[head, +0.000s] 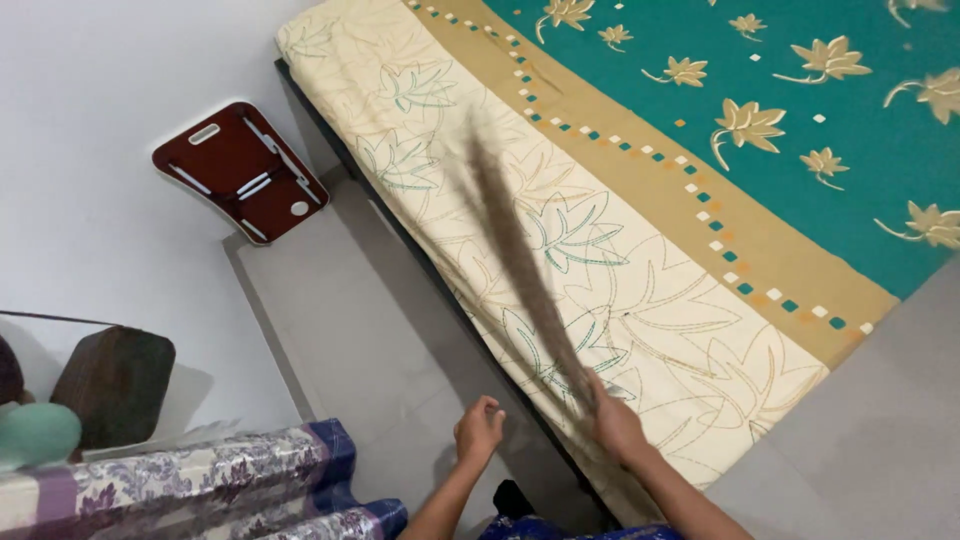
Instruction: Hanging personal items on door hooks, putting away a prayer mat, and sweeping the bed surface.
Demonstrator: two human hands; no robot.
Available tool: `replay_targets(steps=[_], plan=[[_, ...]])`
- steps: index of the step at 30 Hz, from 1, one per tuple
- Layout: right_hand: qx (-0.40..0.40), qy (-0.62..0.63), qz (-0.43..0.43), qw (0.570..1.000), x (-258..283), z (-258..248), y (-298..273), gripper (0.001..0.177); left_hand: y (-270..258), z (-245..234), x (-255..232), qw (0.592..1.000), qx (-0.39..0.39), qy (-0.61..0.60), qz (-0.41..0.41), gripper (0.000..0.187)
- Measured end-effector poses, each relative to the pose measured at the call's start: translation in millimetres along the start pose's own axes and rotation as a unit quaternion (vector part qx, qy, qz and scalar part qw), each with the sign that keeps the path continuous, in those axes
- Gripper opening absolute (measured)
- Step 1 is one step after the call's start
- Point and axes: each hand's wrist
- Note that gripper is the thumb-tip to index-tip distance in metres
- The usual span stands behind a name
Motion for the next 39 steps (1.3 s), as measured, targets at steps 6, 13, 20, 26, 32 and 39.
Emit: replay_targets(steps=[6, 13, 20, 26, 32, 39], plan=[[-0.016, 0.005, -0.073, 0.997, 7, 8, -3, 0.102, 15, -19, 15, 0.998, -0.021, -0.047, 0.027, 0.028], [-0.285, 0.115, 0.207, 0.929, -35, -50, -31, 0.092, 22, -27, 25, 0.996, -0.014, -0.071, 0.05, 0.027], [-0.316, 0.049, 0.173, 0.932, -80, -13, -32, 0.081, 31, -67, 29, 0.994, -0.021, -0.106, 0.008, 0.026], [-0.087, 0.068, 0.126, 0.986, 9, 29, 11, 0.096, 50, -94, 12, 0.994, -0.018, -0.105, -0.012, 0.025], [-0.062, 0.028, -0.012, 0.998, 65, 33, 75, 0.096, 92, -119, -6, 0.994, -0.04, -0.096, 0.043, 0.026], [-0.301, 0.122, 0.129, 0.937, 68, -30, 157, 0.086, 160, -176, -9, 0.992, -0.054, -0.084, 0.075, 0.026]])
Point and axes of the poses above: each hand's wrist, its own y-axis towards the middle knuckle, its own z-axis out of the palm, x = y × z, and after that the axes turned 15 degrees about -z, right-handed
